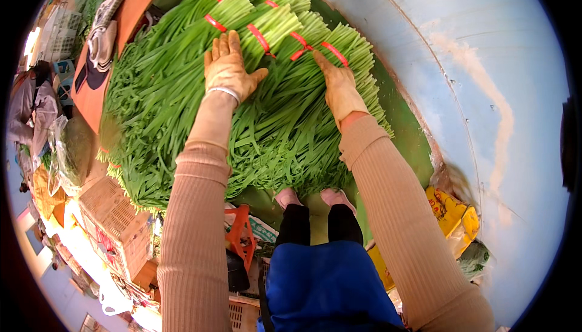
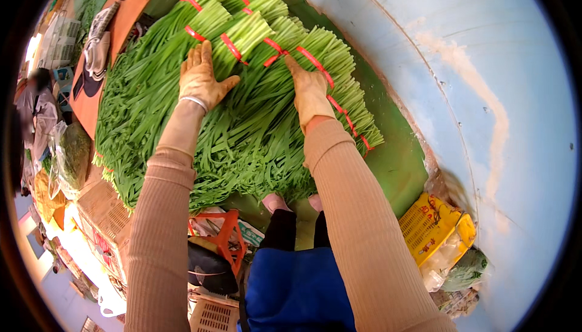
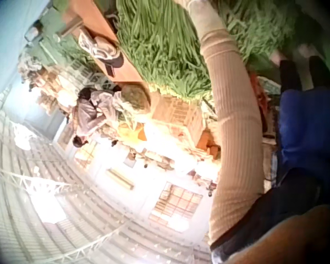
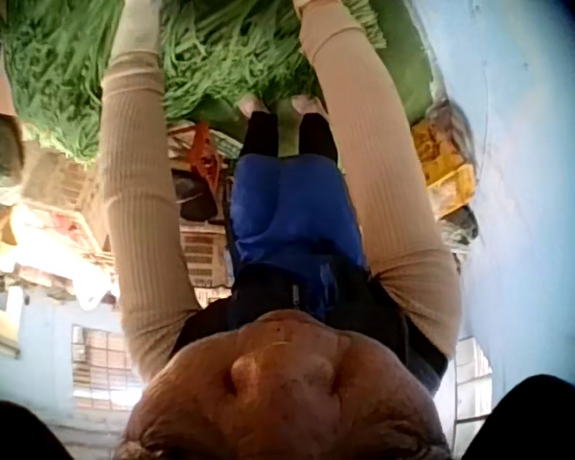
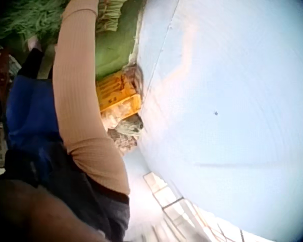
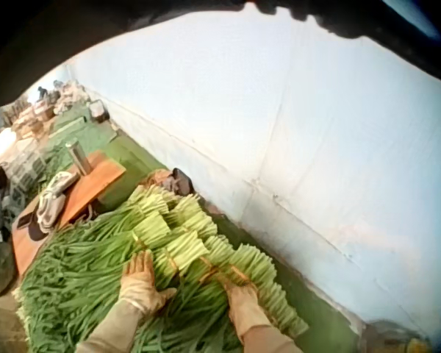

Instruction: The person repeatedly picks up bundles of green leafy vegetables from a large pile on the floor and places them into a white plastic crate. The person arranges the bundles neatly within the crate, repeating this process to fill the container.

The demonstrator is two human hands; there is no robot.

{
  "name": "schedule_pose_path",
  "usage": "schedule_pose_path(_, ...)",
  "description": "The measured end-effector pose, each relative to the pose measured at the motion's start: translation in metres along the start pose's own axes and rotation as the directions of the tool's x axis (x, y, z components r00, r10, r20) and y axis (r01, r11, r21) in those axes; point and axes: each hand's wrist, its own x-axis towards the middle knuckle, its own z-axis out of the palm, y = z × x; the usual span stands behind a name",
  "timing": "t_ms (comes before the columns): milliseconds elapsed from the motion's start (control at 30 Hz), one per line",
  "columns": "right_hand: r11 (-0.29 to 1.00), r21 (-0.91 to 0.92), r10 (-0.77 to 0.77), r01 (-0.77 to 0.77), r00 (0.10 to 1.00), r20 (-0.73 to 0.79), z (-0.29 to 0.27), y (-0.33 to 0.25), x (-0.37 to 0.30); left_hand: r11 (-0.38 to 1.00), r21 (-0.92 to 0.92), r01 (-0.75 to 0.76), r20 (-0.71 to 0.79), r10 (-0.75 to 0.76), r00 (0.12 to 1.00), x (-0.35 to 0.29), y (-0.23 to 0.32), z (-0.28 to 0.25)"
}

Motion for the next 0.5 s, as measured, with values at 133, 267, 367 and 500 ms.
schedule_pose_path(133,1.000,0.003,-0.025,0.025,0.999,-0.022,-0.011,0.000,-0.002,0.998,0.047,0.029,0.014,-0.029,0.999,0.025,0.000,0.005)
schedule_pose_path(267,0.999,-0.026,-0.028,0.030,0.996,0.085,-0.004,0.011,-0.002,0.998,0.019,0.060,0.107,-0.061,0.992,0.031,0.001,0.000)
schedule_pose_path(367,-0.019,0.687,0.622,-0.727,0.529,0.578,-0.037,-0.013,-0.002,0.996,-0.002,0.087,0.104,-0.086,0.991,0.027,-0.001,-0.009)
schedule_pose_path(500,-0.196,0.812,0.590,-0.550,0.595,0.546,-0.022,-0.007,-0.028,0.961,-0.271,0.048,-0.053,-0.065,0.997,0.015,-0.020,-0.020)
